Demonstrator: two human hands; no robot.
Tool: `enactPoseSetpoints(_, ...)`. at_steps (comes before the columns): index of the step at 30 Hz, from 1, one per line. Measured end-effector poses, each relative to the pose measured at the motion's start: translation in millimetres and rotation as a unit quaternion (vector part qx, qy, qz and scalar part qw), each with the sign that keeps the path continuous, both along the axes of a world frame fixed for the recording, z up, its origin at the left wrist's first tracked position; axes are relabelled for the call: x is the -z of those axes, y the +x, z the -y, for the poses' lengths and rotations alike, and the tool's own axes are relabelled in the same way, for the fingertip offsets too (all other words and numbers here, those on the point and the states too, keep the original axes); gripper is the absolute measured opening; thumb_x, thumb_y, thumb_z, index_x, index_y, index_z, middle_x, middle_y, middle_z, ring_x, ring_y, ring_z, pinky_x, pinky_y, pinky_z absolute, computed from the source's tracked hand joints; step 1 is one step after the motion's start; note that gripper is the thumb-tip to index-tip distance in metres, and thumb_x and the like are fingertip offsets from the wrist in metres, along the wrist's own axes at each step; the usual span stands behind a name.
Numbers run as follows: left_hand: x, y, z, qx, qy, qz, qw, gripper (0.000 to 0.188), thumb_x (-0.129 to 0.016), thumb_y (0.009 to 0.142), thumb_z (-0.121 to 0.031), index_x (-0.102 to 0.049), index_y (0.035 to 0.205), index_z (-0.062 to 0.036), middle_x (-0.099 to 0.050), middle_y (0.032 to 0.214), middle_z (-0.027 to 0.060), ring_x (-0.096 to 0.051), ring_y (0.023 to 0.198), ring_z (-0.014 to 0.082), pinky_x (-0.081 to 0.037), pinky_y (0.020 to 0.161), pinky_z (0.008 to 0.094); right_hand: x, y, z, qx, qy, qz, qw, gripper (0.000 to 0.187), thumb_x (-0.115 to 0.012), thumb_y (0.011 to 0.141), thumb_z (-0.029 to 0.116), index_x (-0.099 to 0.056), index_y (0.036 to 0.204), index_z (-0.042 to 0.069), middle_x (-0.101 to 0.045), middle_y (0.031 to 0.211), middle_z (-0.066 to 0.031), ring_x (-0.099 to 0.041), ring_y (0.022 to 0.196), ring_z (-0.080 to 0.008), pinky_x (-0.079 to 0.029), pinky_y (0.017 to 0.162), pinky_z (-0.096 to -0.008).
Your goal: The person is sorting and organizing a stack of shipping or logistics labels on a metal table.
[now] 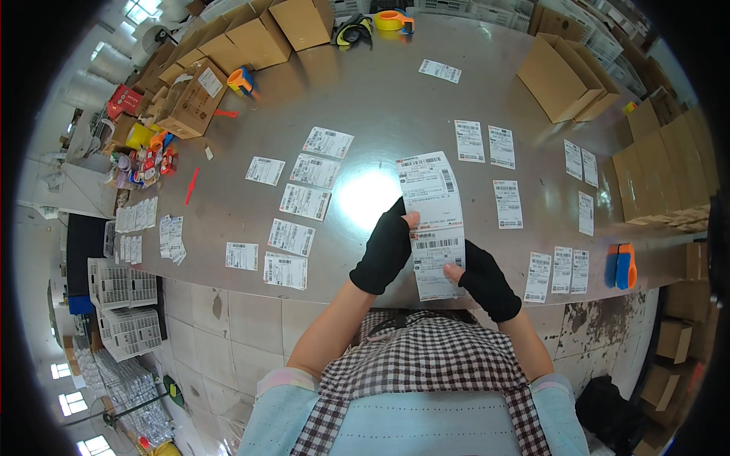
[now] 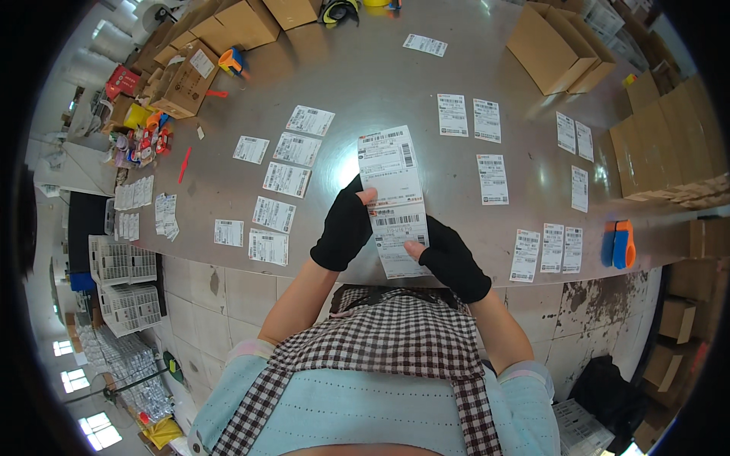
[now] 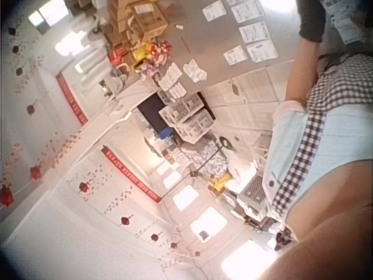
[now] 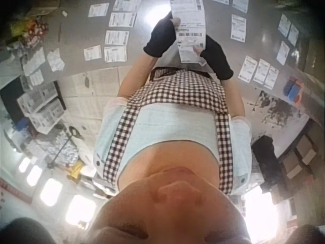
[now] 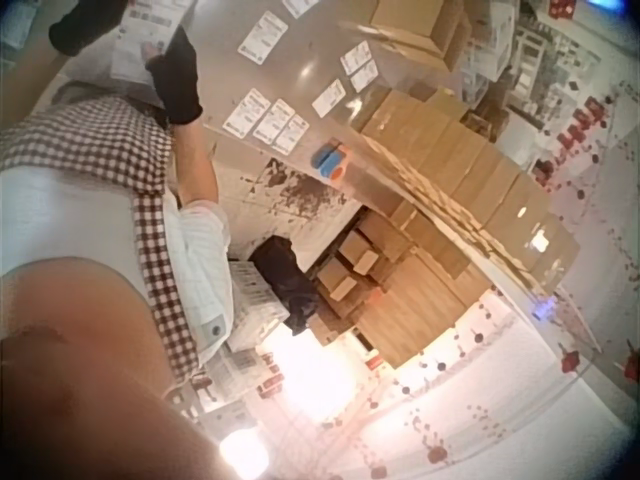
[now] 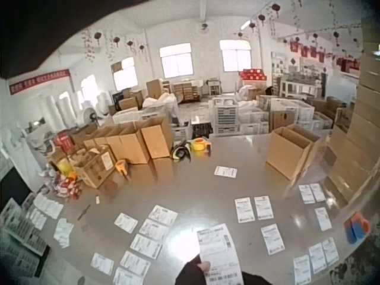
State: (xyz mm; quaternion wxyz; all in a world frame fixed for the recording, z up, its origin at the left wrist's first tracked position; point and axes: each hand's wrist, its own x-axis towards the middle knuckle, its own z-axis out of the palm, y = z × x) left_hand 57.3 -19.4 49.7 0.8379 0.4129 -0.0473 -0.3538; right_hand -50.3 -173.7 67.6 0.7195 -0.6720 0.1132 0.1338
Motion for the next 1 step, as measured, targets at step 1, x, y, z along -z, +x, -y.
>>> enactPoseSetpoints(1, -0.4, -1.9, 0.2, -0.001, 0.006, 0.002, 1.000, 0.051, -0.048, 0.083, -0.017, -0.034, 0.128, 0.0029, -0.052, 0.115, 0.0125, -0.050, 0.105, 0.0200, -0.038, 0.093, 0.0320, -0.5, 0.8, 1.0, -0.001, 0.025, 0.008, 1.000, 0.051, -0.057, 0.083, 0.020, -0.040, 0.128, 0.002, -0.058, 0.109, -0.0134, -0.055, 0.096, -0.0182, -0.043, 0.084, -0.0302)
